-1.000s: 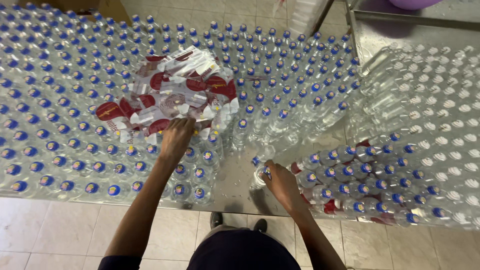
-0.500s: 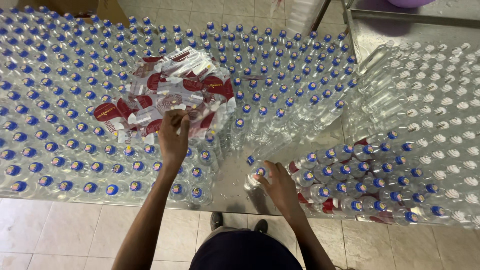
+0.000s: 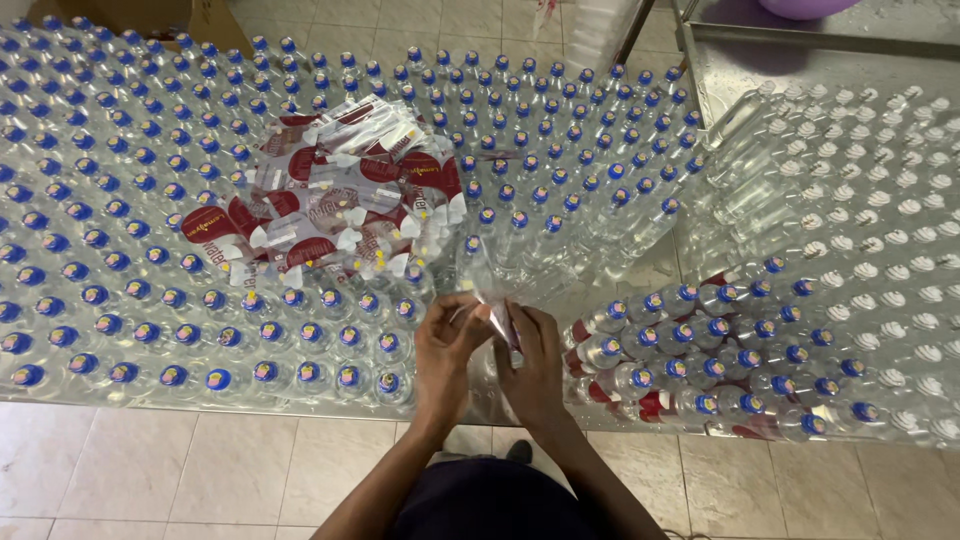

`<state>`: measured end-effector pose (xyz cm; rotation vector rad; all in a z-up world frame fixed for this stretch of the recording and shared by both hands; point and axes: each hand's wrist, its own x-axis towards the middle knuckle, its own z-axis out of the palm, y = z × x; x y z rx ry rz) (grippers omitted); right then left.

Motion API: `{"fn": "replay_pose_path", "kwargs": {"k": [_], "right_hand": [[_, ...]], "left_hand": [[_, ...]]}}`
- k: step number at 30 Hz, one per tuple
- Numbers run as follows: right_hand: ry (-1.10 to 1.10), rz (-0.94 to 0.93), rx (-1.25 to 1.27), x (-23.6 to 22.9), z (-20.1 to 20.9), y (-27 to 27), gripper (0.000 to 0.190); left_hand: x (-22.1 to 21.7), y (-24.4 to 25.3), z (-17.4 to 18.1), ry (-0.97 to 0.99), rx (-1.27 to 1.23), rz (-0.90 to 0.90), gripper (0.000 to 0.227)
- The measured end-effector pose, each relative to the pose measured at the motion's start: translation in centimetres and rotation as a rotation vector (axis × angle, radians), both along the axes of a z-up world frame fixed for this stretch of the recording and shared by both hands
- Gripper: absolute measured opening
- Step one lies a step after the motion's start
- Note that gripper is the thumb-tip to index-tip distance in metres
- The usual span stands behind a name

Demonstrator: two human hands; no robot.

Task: The person wraps plastic shrink wrap around individual water bottles on a metal table. They pick up a bottle, apply a red and white plastic sleeve, and place the wrapped bottle back into a row on the table. The process is repeated continuously throughout the video.

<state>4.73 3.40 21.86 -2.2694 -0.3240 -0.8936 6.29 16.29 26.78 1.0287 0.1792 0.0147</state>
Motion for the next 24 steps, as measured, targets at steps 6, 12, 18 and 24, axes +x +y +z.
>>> {"fn": "replay_pose_path", "kwargs": {"k": [6, 12, 18, 24], "right_hand": [[0.44, 0.014, 0.629, -2.0, 0.8, -3.3, 0.037], [0.598, -0.048, 0.85, -2.0, 0.9, -5.2, 0.049], [0.534, 0.015, 0.764, 0.6, -2.8, -5.9, 0.023], [0.496, 0.129, 0.734, 1.9, -8.5, -5.5, 0.03]], "left_hand": [[-0.4, 1.4, -2.3, -0.219, 0.301, -0.085, 0.105], [0.1, 0.5, -6.2, -0.07, 0.199, -0.205, 0.08], [0.4, -0.5, -5.3, -0.18, 0.288, -0.147, 0.048], [0.3, -0.7, -8.2, -0.181, 0.349, -0.232, 0.051]]}}
